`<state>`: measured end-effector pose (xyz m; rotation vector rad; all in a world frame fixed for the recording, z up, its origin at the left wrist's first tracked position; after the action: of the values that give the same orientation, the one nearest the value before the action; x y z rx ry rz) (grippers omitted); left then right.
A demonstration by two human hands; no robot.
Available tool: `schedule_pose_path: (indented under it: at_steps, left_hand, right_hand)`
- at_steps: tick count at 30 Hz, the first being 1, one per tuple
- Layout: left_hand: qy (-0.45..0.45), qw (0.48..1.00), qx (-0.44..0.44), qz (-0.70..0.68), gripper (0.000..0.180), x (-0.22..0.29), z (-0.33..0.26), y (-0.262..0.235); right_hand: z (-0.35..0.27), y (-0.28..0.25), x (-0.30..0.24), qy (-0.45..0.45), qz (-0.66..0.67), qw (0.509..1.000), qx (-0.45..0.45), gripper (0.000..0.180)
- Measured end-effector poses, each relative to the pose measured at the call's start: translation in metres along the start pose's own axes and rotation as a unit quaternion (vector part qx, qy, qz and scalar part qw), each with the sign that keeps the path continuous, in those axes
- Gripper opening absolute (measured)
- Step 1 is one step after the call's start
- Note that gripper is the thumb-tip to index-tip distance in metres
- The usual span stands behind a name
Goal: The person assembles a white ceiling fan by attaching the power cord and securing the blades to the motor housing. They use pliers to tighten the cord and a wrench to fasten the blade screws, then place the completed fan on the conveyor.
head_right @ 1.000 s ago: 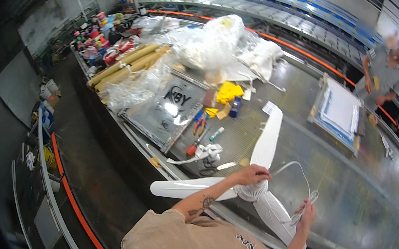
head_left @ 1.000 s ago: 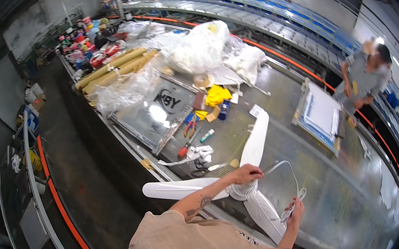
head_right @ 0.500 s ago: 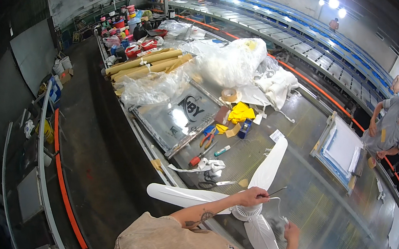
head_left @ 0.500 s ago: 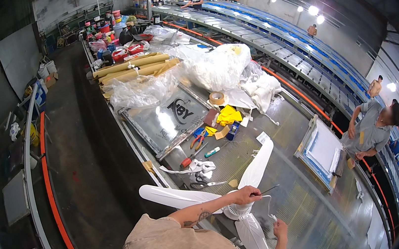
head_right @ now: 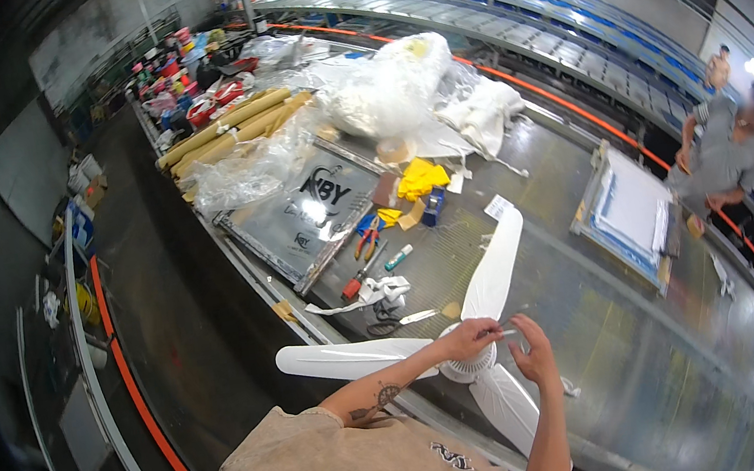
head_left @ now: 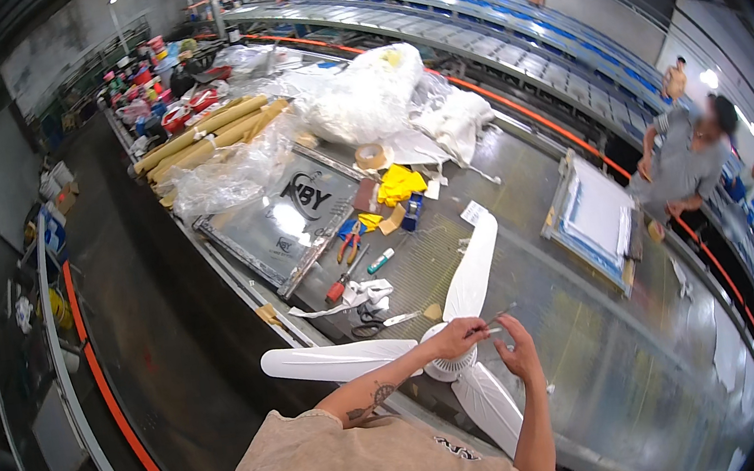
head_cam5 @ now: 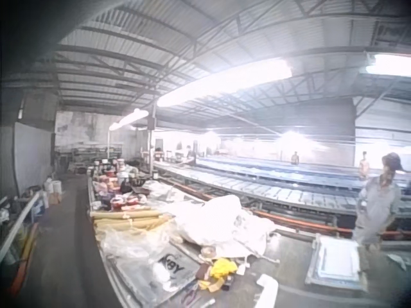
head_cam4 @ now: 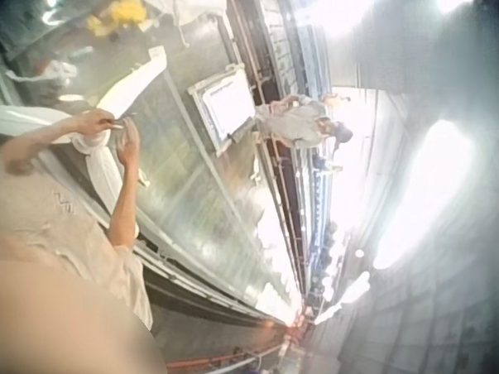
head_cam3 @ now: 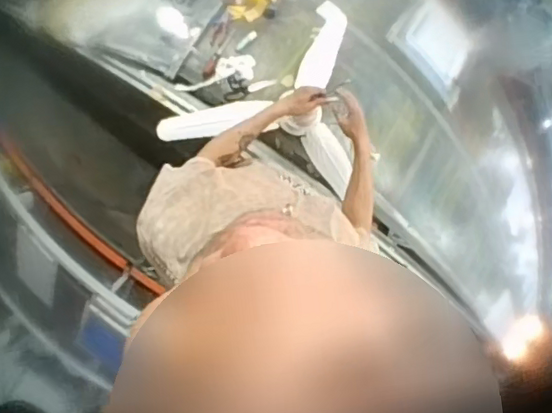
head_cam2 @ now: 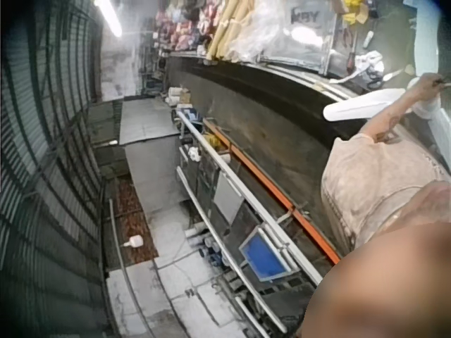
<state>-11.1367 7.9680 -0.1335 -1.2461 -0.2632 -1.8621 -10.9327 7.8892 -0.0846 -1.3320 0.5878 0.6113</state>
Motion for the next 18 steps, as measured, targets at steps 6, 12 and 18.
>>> schedule_pose_path:
  at_steps: [6,12,18]
  left_hand:
    - [-0.019,1.0,-0.001,-0.018,0.022,0.009,-0.002,-0.003]
    - [-0.058,0.998,-0.014,-0.026,0.023,0.013,-0.001,-0.003]
    - [-0.021,0.999,-0.024,-0.039,0.024,0.009,-0.002,-0.002]
  right_hand:
    - [-0.006,0.006,0.01,0.173,0.126,0.976,-0.027,0.016]
    - [-0.011,-0.019,0.017,0.154,0.092,0.983,-0.047,0.014]
    - [0.004,-0.014,-0.005,0.235,0.22,0.945,-0.047,0.017]
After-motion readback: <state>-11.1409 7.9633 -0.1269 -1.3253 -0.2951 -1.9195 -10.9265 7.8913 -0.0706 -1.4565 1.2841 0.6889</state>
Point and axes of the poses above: each hand's wrist, its own z-axis towards the middle knuckle, its own y-axis out of the palm, x = y × z, the point moved 1 cm from there along z, towards the middle knuckle, and after that the axes turned 15 degrees about y, right-handed, at the moved point
